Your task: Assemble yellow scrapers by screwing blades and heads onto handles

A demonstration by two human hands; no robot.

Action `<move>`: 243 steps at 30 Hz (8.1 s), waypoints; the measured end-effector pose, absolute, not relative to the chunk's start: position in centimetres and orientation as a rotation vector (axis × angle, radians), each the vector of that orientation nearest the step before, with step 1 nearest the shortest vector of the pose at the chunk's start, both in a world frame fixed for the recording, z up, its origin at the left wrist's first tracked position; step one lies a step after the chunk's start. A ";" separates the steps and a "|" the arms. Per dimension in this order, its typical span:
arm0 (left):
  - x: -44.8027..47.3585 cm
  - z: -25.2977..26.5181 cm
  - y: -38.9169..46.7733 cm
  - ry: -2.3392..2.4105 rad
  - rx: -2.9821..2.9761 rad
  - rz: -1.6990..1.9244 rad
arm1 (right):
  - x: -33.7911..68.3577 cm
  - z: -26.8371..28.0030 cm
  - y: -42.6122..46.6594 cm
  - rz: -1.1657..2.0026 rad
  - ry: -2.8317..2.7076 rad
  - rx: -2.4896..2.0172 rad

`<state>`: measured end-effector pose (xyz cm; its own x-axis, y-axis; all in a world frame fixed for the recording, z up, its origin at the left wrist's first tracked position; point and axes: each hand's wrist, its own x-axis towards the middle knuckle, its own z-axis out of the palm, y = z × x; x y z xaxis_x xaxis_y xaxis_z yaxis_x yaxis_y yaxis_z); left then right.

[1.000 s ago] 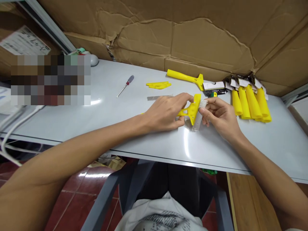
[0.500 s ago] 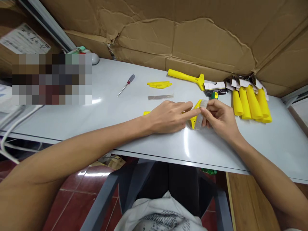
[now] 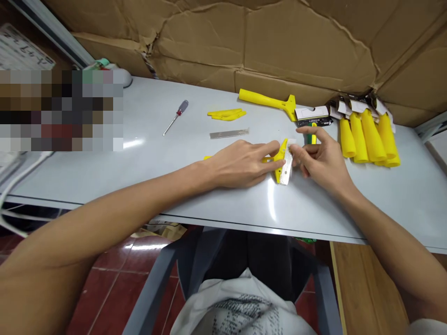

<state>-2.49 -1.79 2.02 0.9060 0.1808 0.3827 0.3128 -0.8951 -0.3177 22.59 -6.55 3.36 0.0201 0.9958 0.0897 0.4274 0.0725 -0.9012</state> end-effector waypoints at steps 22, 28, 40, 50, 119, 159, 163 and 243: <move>-3.4 4.1 -0.8 -0.536 -2.751 -0.492 | 23.9 3.6 -5.8 0.521 -1.683 -1.574; -3.6 3.7 0.0 -0.574 -2.892 -0.525 | 25.8 3.5 -5.9 0.431 -2.448 -1.437; -3.2 3.1 -0.6 -0.401 -2.880 -0.314 | 25.8 3.9 -6.0 0.494 -2.467 -1.411; -2.8 2.9 -0.9 -0.398 -2.824 -0.315 | 25.6 3.5 -6.1 0.470 -2.457 -1.378; -2.2 1.5 0.3 -0.432 -2.843 -0.405 | 24.1 0.5 -5.9 -0.075 -2.524 -1.036; -2.4 1.7 -0.2 -0.374 -2.765 -0.461 | 23.8 2.1 -6.8 0.009 -2.596 -1.055; -2.3 1.9 -0.2 -0.406 -2.765 -0.402 | 23.8 2.3 -6.8 0.115 -2.602 -1.075; -2.1 2.1 -0.3 -0.595 -3.212 -0.667 | 23.1 3.4 -6.9 0.669 -2.096 -1.480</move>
<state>-2.10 -0.26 2.05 0.8577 0.3789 0.3477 0.3022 -0.9184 0.2552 23.11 -6.88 3.42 -0.2961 0.9492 0.1069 0.7119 0.2939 -0.6378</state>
